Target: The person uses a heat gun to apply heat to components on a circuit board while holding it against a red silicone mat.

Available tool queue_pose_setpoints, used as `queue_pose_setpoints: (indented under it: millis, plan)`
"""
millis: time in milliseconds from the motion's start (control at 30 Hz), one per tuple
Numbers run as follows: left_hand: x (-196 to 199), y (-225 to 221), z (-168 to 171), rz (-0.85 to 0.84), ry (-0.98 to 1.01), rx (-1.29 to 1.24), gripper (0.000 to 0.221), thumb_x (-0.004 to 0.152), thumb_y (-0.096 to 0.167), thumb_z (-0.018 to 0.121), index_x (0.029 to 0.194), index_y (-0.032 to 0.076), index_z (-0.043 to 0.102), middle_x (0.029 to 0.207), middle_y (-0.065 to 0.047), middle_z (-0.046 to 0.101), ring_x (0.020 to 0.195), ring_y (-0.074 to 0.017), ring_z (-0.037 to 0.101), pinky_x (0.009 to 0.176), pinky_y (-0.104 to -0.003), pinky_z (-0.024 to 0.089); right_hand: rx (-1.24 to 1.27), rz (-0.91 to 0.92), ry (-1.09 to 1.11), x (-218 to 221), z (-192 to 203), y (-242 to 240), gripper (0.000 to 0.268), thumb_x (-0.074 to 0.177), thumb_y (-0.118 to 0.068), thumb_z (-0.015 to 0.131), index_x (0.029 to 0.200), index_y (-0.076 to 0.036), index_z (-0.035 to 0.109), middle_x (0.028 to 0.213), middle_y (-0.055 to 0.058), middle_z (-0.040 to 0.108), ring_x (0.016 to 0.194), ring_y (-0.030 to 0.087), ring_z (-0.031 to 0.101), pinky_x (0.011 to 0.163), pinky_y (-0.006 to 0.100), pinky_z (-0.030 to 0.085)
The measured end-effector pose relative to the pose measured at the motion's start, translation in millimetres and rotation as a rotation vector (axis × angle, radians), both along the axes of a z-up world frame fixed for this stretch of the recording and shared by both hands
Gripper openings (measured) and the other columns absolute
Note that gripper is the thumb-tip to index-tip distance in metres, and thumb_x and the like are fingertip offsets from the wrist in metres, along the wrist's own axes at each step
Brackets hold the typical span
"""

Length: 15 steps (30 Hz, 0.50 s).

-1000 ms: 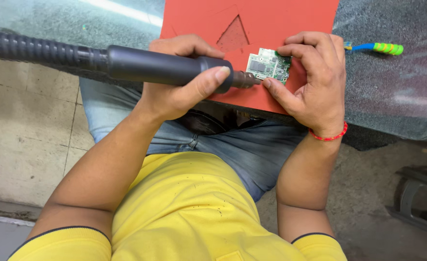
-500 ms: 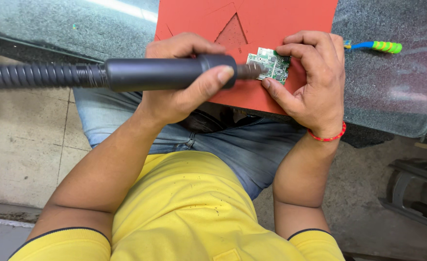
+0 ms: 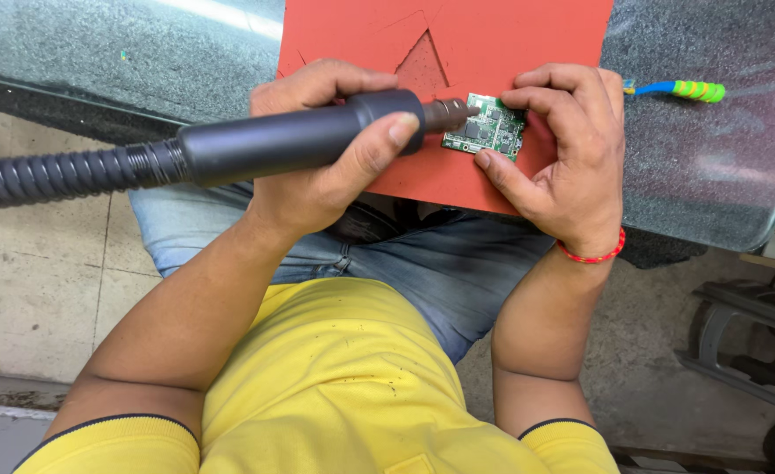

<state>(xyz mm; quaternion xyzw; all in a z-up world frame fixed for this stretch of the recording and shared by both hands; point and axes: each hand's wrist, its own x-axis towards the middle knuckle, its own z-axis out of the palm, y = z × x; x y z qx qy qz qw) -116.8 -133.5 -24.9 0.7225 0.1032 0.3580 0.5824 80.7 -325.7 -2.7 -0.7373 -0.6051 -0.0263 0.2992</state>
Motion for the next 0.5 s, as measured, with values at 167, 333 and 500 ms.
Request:
queue_pose_setpoints:
  millis: [167,333,500]
  plan:
    - [-0.3,2.8,0.4,-0.023,0.08,0.145,0.033,0.098,0.03,0.082,0.11,0.0,0.074,0.083,-0.009,0.071,0.074,-0.014,0.067,0.068,-0.025,0.051,-0.039,-0.024,0.007,3.5,-5.5,-3.4,0.044,0.087,-0.028,0.092,0.116,-0.005,0.069,0.124,0.01,0.062,0.114,0.029,0.053,0.101,0.039,0.045]
    - [2.2,1.8,0.2,-0.023,0.01,0.168,0.034,0.101,0.032,0.082,0.11,0.0,0.072,0.095,-0.009,0.074,0.083,-0.0146,0.07,0.076,-0.025,0.055,-0.036,-0.025,0.015,2.8,-4.5,-2.5,0.044,0.087,-0.028,0.092,0.116,-0.005,0.068,0.124,0.01,0.062,0.115,0.029,0.054,0.103,0.039,0.045]
    - [1.3,2.7,1.0,-0.03,0.032,0.182,0.033,0.095,0.029,0.084,0.11,0.001,0.073,0.09,-0.009,0.073,0.078,-0.0154,0.07,0.071,-0.025,0.054,-0.038,-0.023,0.013,2.0,-1.6,-0.4,0.043,0.084,-0.027,0.091,0.114,-0.005,0.069,0.123,0.01,0.063,0.112,0.03,0.054,0.1,0.039,0.045]
